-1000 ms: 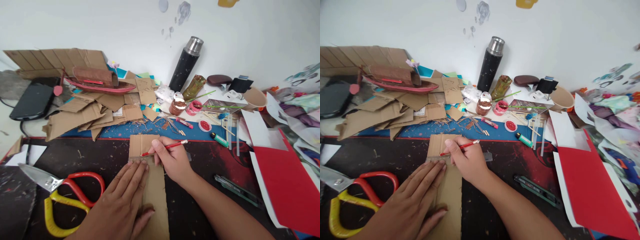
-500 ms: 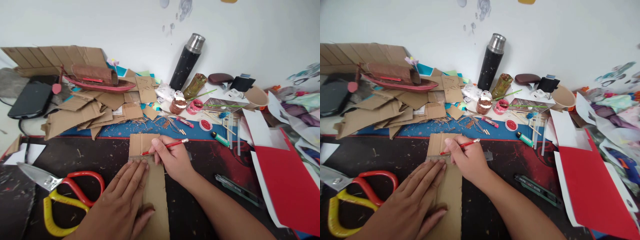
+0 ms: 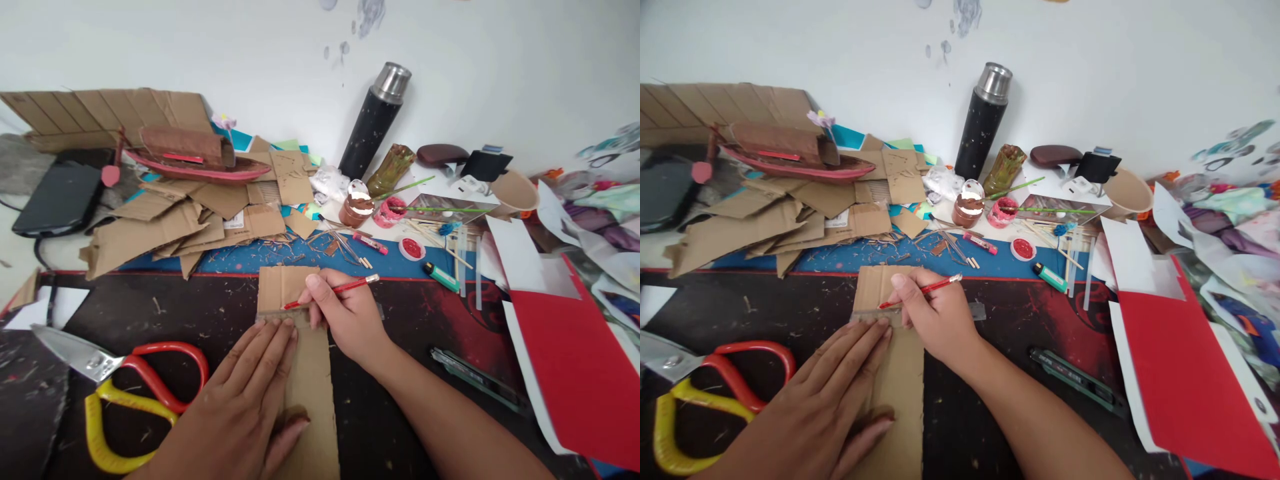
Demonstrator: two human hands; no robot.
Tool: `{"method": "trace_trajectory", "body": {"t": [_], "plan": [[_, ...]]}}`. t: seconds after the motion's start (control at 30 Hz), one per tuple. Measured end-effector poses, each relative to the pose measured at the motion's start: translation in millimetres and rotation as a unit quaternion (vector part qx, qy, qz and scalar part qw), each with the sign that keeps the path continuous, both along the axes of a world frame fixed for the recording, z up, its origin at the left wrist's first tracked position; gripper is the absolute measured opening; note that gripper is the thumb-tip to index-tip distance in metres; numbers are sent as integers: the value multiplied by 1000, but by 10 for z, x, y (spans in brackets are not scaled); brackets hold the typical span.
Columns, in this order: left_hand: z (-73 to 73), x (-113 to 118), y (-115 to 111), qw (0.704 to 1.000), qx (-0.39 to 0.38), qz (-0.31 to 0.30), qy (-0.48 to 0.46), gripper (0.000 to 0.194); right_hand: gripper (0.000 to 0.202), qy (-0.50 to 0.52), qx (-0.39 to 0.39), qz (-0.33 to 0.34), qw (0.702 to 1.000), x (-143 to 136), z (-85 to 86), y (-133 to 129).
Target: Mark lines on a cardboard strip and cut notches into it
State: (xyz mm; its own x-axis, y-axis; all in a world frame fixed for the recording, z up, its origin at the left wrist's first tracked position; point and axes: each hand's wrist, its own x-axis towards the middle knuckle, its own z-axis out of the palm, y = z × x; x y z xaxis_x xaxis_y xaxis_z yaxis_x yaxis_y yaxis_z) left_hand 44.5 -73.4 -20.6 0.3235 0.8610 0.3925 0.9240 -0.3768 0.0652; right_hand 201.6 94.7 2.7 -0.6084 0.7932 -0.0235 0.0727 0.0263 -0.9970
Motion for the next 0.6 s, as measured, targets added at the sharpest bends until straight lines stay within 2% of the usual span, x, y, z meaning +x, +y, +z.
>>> {"method": "trace_trajectory", "body": {"t": [0.6], "plan": [[-8, -8, -12, 1000, -8, 1, -17, 88, 50, -7, 19, 4, 1000, 4, -7, 3]]}}
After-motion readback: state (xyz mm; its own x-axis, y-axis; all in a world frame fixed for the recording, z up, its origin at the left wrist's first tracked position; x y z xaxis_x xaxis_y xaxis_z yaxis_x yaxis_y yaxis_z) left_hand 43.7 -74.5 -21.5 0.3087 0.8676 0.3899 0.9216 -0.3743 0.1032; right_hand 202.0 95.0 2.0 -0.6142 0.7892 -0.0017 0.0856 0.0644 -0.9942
